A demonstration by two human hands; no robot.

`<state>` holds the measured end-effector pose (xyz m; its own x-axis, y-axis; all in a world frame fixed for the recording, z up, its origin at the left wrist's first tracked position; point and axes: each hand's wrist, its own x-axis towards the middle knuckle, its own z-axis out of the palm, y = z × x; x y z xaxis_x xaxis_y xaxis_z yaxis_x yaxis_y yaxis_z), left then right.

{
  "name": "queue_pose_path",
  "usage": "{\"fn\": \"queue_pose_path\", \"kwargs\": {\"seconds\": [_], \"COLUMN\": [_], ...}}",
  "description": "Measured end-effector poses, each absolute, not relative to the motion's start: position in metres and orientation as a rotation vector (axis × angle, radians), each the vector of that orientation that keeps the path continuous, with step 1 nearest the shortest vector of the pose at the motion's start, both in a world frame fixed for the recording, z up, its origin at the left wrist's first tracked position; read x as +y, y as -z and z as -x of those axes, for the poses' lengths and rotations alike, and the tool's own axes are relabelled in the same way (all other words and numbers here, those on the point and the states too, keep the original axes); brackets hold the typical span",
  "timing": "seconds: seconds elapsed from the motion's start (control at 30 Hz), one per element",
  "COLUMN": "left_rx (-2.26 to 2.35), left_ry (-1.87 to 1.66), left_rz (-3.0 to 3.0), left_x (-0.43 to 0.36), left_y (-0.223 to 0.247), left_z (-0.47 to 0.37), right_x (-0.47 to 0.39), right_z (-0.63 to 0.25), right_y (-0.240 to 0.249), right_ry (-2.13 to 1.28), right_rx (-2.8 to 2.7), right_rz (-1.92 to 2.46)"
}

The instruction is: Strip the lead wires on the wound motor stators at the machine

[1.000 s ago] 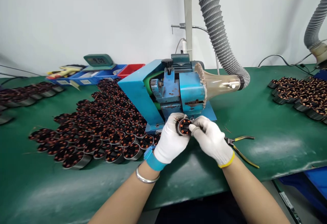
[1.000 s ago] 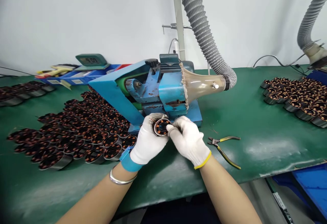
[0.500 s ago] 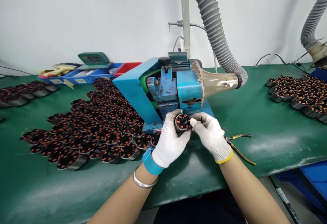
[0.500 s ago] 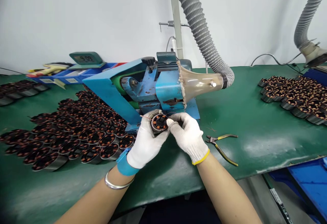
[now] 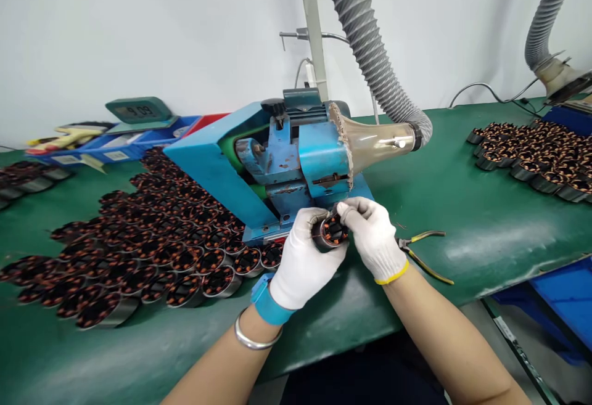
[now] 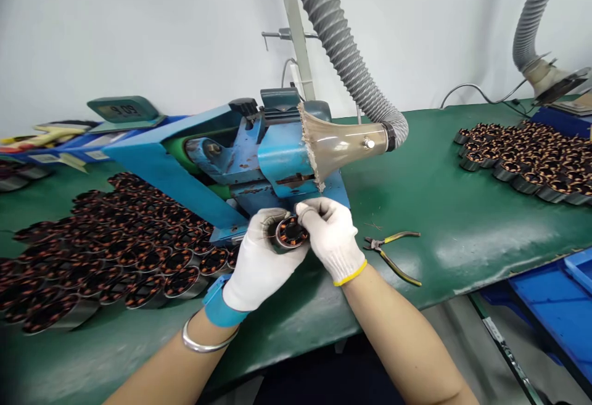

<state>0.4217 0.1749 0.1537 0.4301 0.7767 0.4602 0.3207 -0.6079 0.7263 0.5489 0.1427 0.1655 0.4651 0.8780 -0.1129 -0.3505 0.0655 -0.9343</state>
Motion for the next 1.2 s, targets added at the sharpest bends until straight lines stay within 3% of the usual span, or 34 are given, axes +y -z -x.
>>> {"fn": "queue_pose_path", "kwargs": {"seconds": [0.17,0.3,0.4,0.77,1.2], "left_rx": [1.112,1.068,0.937,1.078,1.057], "left_ry": [-1.081,-1.152,-1.204,-1.194,-1.209], "left_rz": [-2.045,-1.638,-1.457,-1.661,-1.796], "left_x": [0.171,0.177,0.180,0.187,0.195], "left_y": [-0.155,-0.152,-0.151,-0.170,-0.167], "left_z": [-0.428,-0.438,-0.442,-0.448,-0.451], "right_x": [0.145,0.139,0.136,0.158,0.160], "right_z": [-0.560,-0.548,-0.534,-0.540,-0.537], "right_y": [-0.165,-0.172,-0.173,-0.161,-0.156], "right_ry": [-0.816,-1.075,-0.997,-0.937,-0.799], "right_rx": [-0.333,-0.630,-0.789,-0.770,-0.746], "right_rz": [1.073,1.419,1.494,1.118,1.041]}}
